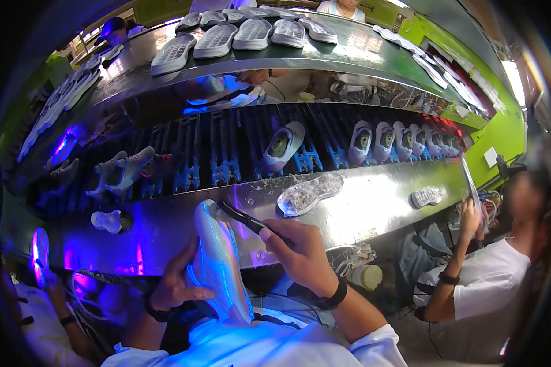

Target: The person uses a handheld tool to scrape and trim excess material from the soles of shoes moving along a conveyor belt. They repeatedly pick up shoes, apply the tool to the bottom surface, and place them back on the line.

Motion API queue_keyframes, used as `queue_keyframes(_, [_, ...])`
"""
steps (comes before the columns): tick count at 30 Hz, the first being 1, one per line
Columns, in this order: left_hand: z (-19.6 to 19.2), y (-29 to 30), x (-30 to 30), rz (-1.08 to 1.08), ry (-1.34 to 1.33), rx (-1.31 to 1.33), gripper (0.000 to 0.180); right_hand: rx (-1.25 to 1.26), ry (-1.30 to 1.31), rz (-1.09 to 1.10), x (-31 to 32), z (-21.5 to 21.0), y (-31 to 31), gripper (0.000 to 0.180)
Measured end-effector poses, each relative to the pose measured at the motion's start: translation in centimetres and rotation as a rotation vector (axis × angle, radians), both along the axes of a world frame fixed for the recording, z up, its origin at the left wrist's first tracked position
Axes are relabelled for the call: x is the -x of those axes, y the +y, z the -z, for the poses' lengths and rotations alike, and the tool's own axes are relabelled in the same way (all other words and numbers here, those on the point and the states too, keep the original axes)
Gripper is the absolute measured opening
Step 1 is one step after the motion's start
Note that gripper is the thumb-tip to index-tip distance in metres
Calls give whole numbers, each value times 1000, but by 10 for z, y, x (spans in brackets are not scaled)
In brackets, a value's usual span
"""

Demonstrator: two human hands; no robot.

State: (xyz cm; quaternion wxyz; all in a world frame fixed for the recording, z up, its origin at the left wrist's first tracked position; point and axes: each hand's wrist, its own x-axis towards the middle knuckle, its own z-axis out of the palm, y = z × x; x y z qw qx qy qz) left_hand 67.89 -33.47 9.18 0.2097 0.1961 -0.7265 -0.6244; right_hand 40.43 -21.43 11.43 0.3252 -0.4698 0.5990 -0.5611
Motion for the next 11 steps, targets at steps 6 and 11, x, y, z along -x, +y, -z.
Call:
queue_keyframes(6, [-5, 6, -3, 30, -27, -26, 121, 28, 72, -20, 6, -7, 4, 33])
queue_keyframes(11, [-12, 6, -5, 38, -45, -24, 119, -14, 87, -55, 10, -9, 12, 31])
